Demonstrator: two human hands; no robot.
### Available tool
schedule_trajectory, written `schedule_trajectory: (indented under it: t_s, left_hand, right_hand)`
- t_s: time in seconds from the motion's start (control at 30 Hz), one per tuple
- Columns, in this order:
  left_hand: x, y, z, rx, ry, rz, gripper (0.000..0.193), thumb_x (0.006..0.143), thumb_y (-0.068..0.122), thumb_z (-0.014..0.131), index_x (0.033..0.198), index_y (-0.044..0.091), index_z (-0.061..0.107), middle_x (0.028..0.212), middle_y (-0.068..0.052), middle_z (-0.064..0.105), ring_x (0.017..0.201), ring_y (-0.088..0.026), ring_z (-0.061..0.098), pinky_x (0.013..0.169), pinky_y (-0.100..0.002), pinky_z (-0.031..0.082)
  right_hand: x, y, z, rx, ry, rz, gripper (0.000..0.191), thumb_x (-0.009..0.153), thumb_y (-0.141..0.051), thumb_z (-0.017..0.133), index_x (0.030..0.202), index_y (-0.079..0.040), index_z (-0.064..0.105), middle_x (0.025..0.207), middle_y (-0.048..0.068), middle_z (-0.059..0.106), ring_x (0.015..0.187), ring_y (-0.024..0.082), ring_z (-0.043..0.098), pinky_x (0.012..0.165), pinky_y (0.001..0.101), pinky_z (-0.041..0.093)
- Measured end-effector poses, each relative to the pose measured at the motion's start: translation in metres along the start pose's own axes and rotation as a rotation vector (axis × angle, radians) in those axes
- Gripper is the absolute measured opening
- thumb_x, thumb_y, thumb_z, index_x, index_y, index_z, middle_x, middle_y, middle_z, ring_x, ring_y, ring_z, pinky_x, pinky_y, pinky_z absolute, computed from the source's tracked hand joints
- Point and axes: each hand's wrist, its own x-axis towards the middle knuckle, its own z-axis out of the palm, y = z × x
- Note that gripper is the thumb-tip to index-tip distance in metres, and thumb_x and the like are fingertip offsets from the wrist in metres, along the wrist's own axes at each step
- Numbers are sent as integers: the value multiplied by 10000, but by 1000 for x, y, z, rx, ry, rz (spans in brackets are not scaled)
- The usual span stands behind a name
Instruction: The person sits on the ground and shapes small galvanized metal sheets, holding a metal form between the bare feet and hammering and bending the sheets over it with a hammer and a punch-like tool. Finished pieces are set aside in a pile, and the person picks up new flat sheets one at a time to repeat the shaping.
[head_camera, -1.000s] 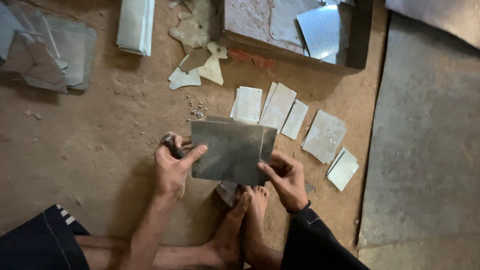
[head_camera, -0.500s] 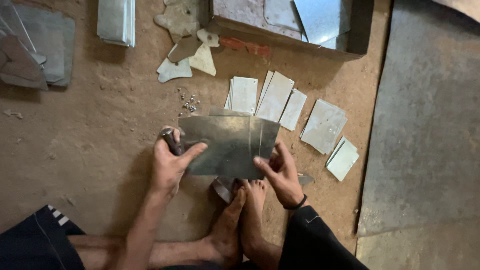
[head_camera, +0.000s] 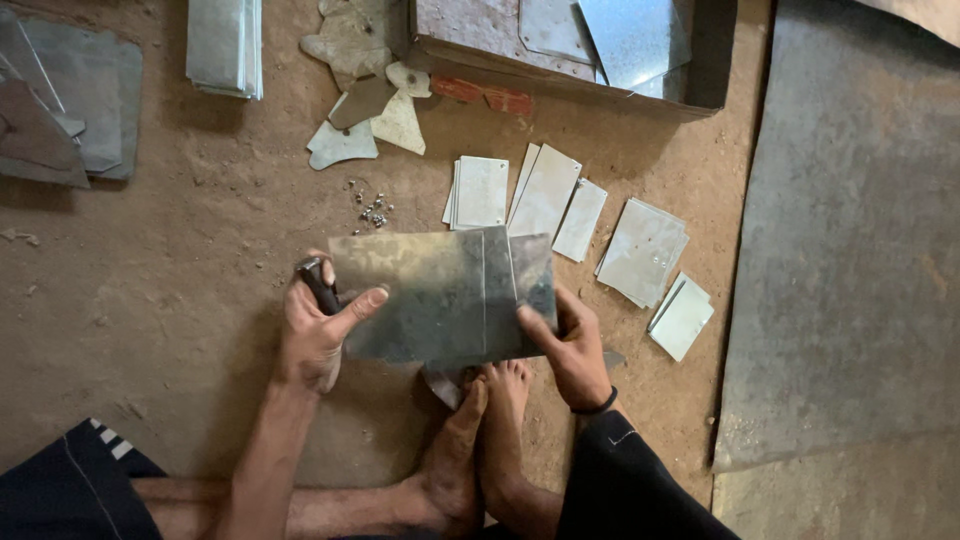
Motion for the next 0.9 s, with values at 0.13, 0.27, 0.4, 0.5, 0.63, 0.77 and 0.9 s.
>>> schedule_trajectory:
  t_s: [0.13,0.27,0.4,0.5,0.63,0.77,0.9]
  left_hand:
    - [-1,1,4,-140,-22,-123,529,715,-47,847,971,162,433,889,29,518,851,-120,648,869,-320,611]
    - [-1,-2,9,-199,-137,-53,561,681,-82,841,934,180,415,845,-19,630,858,-133,680,829,-343,640]
    - [-5,-5,8,61,-210,98,517,742,-99,881,974,165,501,898,-1,620,839,-133,619,761,-306,591]
    - [-3,-8,8,-117,-360,145,477,773,-11,889,967,179,497,902,2,642,857,-131,648,750,-312,618]
    - [5,-19,29,-113,-526,328,409,805,43,872,936,165,504,993,-33,712,828,-124,695,670,-293,579]
    - [-9,-14,42,118,-431,351,386,852,46,845,945,126,479,940,-35,686,840,-129,667,741,-265,596]
    - [12,-2,83,272,-501,594,289,888,49,834,958,99,558,898,-20,692,786,-103,671,678,-234,556]
  right_hand:
    - [2,15,-5,23,-34,-1,460,923,-32,770,1347,35,606,1147,86,705,1064,151,675,932,309,577]
    - [6,31,-6,43,-120,-78,351,904,2,782,1198,-16,591,1086,74,700,1030,162,698,911,319,602]
    - [6,47,1,-28,-149,-306,240,939,-5,743,1126,-52,599,1170,63,679,1114,149,683,992,323,611]
    - [3,55,11,-142,-72,-263,248,954,32,710,1156,-42,586,1114,100,612,1068,155,592,952,314,515]
    - [-4,61,32,230,-237,-179,222,987,-4,585,1166,-94,489,1225,84,624,1065,155,596,926,314,514]
    - [-3,63,39,176,-242,-352,163,1047,9,584,1156,-70,492,1200,115,627,1131,186,590,1017,338,495]
    - [15,50,2,23,-106,-343,203,988,-1,610,1146,-70,502,1146,95,592,1101,176,594,980,335,516]
